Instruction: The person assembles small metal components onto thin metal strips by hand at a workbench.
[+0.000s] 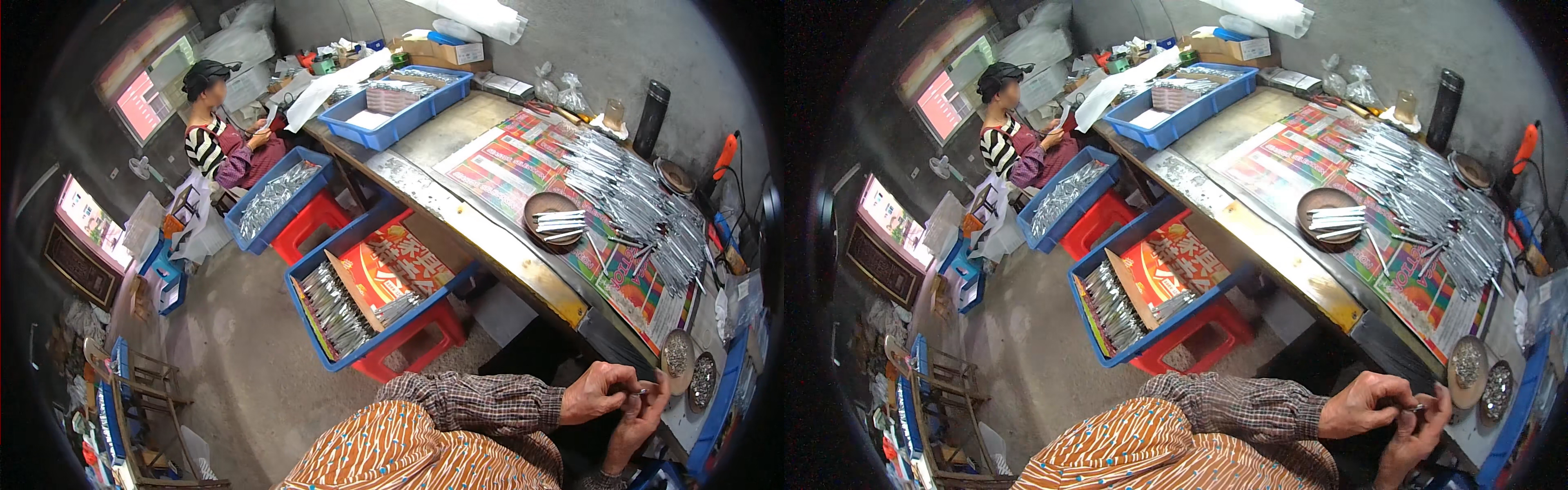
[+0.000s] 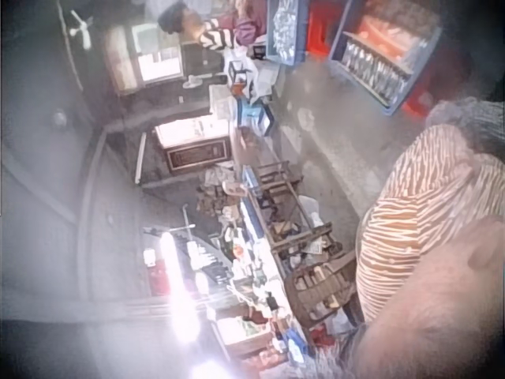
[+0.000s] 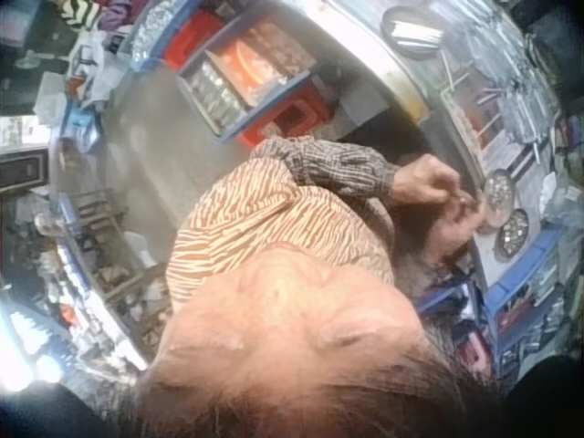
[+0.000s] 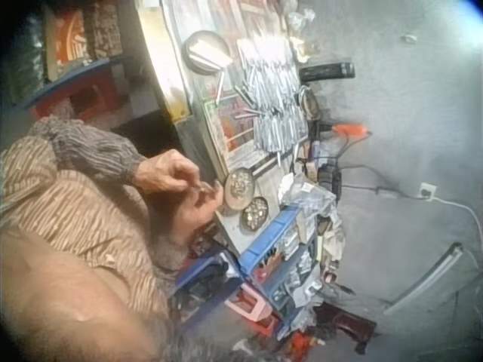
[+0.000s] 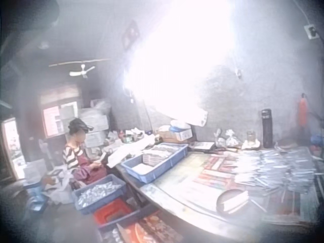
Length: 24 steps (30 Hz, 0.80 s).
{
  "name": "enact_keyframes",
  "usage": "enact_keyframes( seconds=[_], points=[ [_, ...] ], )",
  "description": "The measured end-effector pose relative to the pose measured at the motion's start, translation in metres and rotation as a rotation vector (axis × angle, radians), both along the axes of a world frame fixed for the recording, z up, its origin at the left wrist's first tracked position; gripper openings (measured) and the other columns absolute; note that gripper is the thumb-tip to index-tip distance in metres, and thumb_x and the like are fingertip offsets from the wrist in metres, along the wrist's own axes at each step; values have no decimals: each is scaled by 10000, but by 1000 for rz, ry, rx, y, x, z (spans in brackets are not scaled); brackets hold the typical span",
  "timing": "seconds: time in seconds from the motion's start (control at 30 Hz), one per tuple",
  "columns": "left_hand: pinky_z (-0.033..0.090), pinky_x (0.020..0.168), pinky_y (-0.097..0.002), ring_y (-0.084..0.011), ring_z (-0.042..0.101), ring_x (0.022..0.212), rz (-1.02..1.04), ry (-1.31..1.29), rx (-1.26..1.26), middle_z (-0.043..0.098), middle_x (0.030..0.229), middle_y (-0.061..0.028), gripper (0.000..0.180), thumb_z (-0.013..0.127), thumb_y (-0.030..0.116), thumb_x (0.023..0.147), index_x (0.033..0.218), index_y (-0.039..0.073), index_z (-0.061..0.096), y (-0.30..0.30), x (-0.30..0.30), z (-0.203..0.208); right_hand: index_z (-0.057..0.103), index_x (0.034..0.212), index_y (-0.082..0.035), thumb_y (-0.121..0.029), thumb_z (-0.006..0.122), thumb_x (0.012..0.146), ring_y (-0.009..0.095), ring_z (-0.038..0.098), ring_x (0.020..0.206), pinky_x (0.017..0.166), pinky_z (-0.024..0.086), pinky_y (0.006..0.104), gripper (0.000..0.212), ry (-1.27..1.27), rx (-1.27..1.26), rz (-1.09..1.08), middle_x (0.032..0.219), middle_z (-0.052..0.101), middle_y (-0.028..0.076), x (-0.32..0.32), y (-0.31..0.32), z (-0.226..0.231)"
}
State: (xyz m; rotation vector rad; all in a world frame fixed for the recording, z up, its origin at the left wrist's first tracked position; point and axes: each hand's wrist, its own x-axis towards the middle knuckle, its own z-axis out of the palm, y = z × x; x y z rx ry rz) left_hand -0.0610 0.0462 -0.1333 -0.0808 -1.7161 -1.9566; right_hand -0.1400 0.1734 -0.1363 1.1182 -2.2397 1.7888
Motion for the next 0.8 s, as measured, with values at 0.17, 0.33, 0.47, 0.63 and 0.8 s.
enact_keyframes(
  seconds=[0.17,0.33,0.47,0.63,0.8],
  points=[
    [491,659,-274,-134,595,738,-22,-49,-10,617,776,-114,118,571,-24,775,888,-59,569,-2,5,8,394,1302,2,-313,464,987,76,448,724,661,372,196,451,-204,-47,24,836,463,13,-9,10,8],
    [486,649,-279,-141,589,725,17,4,-53,607,770,-115,115,574,-24,780,889,-57,570,-2,3,2,405,1269,-7,-270,534,957,80,439,716,613,359,207,428,30,-38,-9,872,473,30,4,2,-6],
    [488,645,-282,-146,589,714,-10,0,28,606,768,-116,119,581,-20,786,898,-58,572,0,4,3,433,1169,-7,-214,564,943,101,459,757,652,387,221,333,-193,-17,-30,879,468,32,1,7,3],
    [502,679,-280,-152,604,742,20,-9,-26,619,791,-118,117,588,-19,789,900,-57,572,-1,4,2,484,1005,4,-176,552,953,82,437,716,618,357,189,199,45,34,-36,835,452,8,3,8,-8],
    [505,692,-280,-162,617,763,-2,-13,25,625,803,-125,121,586,-11,789,899,-58,570,-2,4,2,495,896,11,-132,516,957,138,466,670,608,408,265,156,40,82,-170,745,451,41,13,-1,-7]
  ],
)
